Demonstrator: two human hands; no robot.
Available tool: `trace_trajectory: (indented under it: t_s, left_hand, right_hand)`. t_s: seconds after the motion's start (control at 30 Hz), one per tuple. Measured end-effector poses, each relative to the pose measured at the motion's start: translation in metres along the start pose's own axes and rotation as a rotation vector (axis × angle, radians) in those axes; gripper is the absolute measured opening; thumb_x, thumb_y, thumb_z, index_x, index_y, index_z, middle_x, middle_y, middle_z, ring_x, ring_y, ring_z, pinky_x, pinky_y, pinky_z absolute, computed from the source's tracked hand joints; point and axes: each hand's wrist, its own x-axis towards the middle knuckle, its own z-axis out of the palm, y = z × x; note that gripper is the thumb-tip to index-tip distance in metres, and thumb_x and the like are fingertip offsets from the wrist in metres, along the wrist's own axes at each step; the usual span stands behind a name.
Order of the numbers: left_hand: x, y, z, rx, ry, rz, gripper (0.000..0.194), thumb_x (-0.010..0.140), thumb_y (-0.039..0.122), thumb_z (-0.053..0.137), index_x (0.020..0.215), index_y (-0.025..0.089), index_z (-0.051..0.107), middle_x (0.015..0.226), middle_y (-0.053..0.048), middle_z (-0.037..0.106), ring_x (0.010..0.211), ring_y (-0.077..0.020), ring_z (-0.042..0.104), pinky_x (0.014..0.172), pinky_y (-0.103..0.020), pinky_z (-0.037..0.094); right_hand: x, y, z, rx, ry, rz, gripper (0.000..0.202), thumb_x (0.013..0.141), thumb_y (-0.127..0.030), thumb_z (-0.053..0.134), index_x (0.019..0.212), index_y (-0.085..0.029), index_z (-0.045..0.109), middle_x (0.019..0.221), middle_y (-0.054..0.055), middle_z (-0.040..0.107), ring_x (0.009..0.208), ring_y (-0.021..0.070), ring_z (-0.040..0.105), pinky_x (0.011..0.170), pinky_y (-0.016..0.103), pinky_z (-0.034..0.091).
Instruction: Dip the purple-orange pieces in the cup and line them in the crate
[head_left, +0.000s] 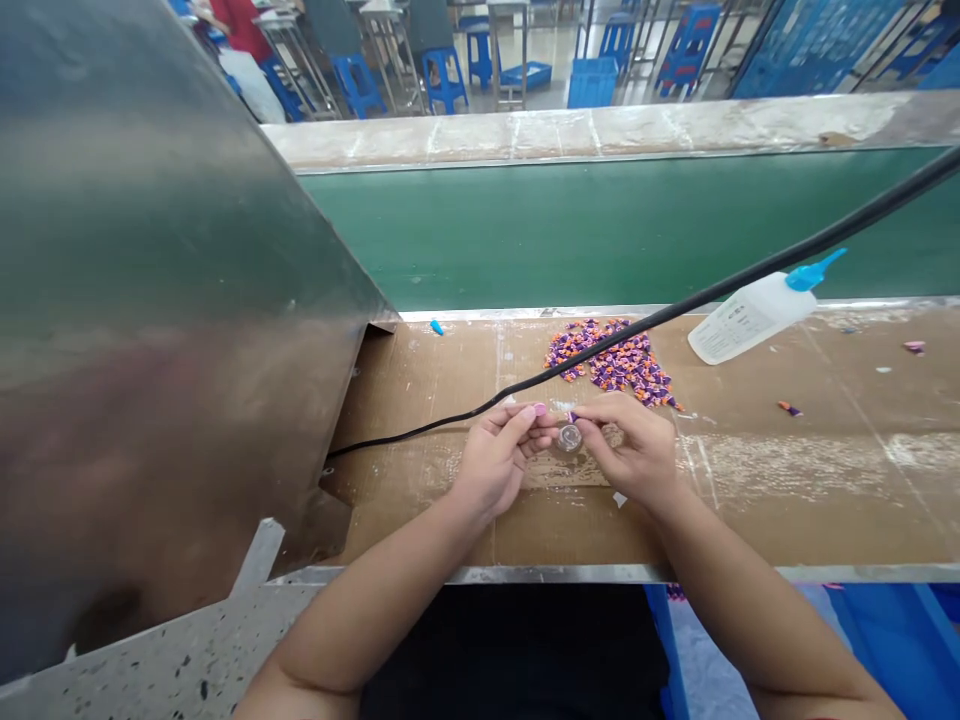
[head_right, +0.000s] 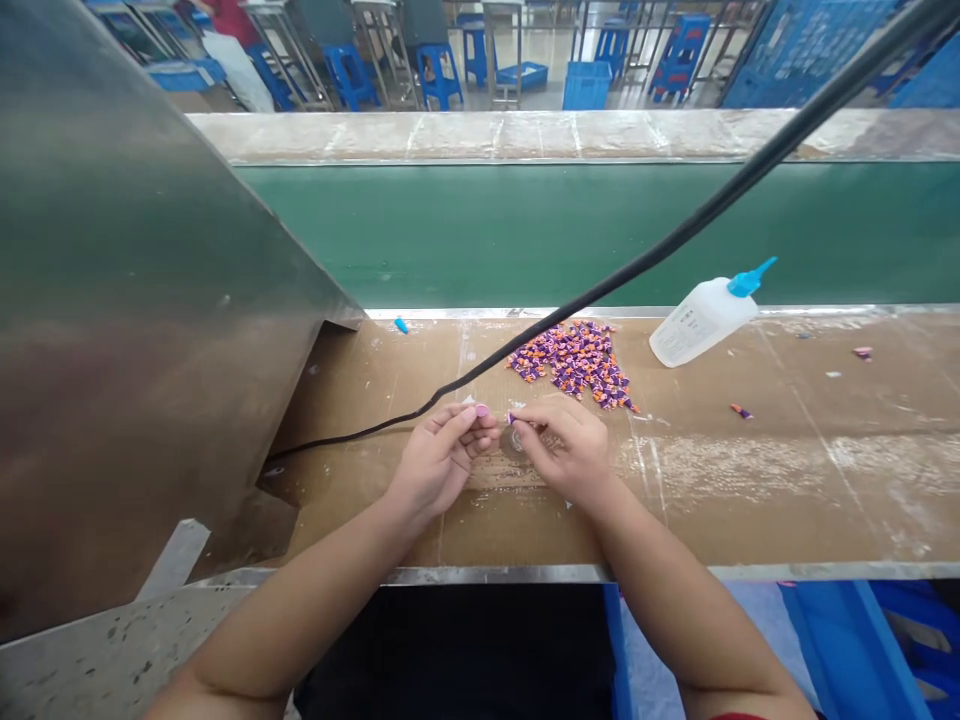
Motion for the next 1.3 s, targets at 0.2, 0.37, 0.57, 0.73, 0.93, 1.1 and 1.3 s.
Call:
trace_trajectory:
  t_s: [0.2,0.37,0.57,0.73,0.93,1.1,1.3]
  left_hand:
    - [0.012,-0.014,-0.003,-0.003,0.050,0.077,0.047,0.049,0.045,0.110,0.076,0.017,0.084,0.082,-0.008,0.080,0.073,-0.0125,0.073,0.066,-0.019,0.056]
    - [0.005,-0.018,-0.007,0.032,0.033,0.149,0.040,0.057,0.048,0.108,0.079,0.023,0.087,0.086,-0.007,0.082,0.075,-0.0098,0.069,0.066,-0.016,0.054]
    - [-0.001,-0.021,-0.009,0.077,0.012,0.176,0.037,0.062,0.050,0.106,0.081,0.025,0.088,0.088,-0.007,0.082,0.074,-0.0094,0.065,0.067,-0.017,0.054]
    - [-0.003,-0.021,-0.008,0.103,0.013,0.197,0.036,0.061,0.051,0.106,0.080,0.027,0.088,0.089,-0.007,0.083,0.075,-0.0107,0.068,0.069,-0.018,0.056]
    - [-0.005,-0.026,-0.011,0.205,-0.004,0.330,0.033,0.071,0.057,0.100,0.087,0.029,0.089,0.093,-0.007,0.085,0.086,-0.0174,0.079,0.087,-0.028,0.066]
    - [-0.006,-0.030,-0.015,0.349,-0.077,0.499,0.017,0.091,0.046,0.088,0.098,0.030,0.089,0.105,-0.008,0.085,0.102,-0.0201,0.082,0.096,-0.028,0.066]
    - [-0.012,-0.027,-0.011,0.444,-0.105,0.637,0.010,0.097,0.035,0.082,0.102,0.031,0.088,0.107,-0.008,0.085,0.103,-0.0230,0.083,0.098,-0.036,0.068]
  right_hand:
    - [-0.006,-0.010,0.014,0.048,0.047,0.092,0.021,0.096,-0.009,0.072,0.107,-0.026,0.080,0.095,0.003,0.086,0.083,0.0190,0.084,0.077,0.031,0.071]
    - [-0.007,-0.014,0.020,0.040,0.054,0.109,0.020,0.096,-0.011,0.077,0.109,-0.027,0.079,0.100,0.003,0.087,0.087,0.0197,0.085,0.081,0.031,0.073]
    - [-0.007,-0.016,0.022,0.098,0.082,0.092,0.020,0.096,-0.011,0.078,0.109,-0.026,0.077,0.099,0.003,0.087,0.087,0.0188,0.085,0.079,0.030,0.073]
    - [-0.009,-0.016,0.022,0.082,0.075,0.104,0.023,0.096,-0.011,0.078,0.111,-0.028,0.078,0.098,0.003,0.087,0.085,0.0196,0.085,0.077,0.032,0.073]
    - [-0.010,-0.017,0.023,0.048,0.078,0.100,0.021,0.096,-0.012,0.078,0.108,-0.029,0.079,0.093,0.001,0.086,0.080,0.0193,0.084,0.073,0.033,0.073]
    - [-0.011,-0.018,0.023,0.042,0.108,0.083,0.016,0.096,-0.013,0.078,0.101,-0.028,0.077,0.091,0.002,0.085,0.079,0.0191,0.084,0.075,0.032,0.073]
    - [-0.010,-0.020,0.022,0.034,0.118,0.055,0.016,0.096,-0.012,0.078,0.101,-0.027,0.075,0.092,0.003,0.085,0.080,0.0187,0.083,0.076,0.031,0.073]
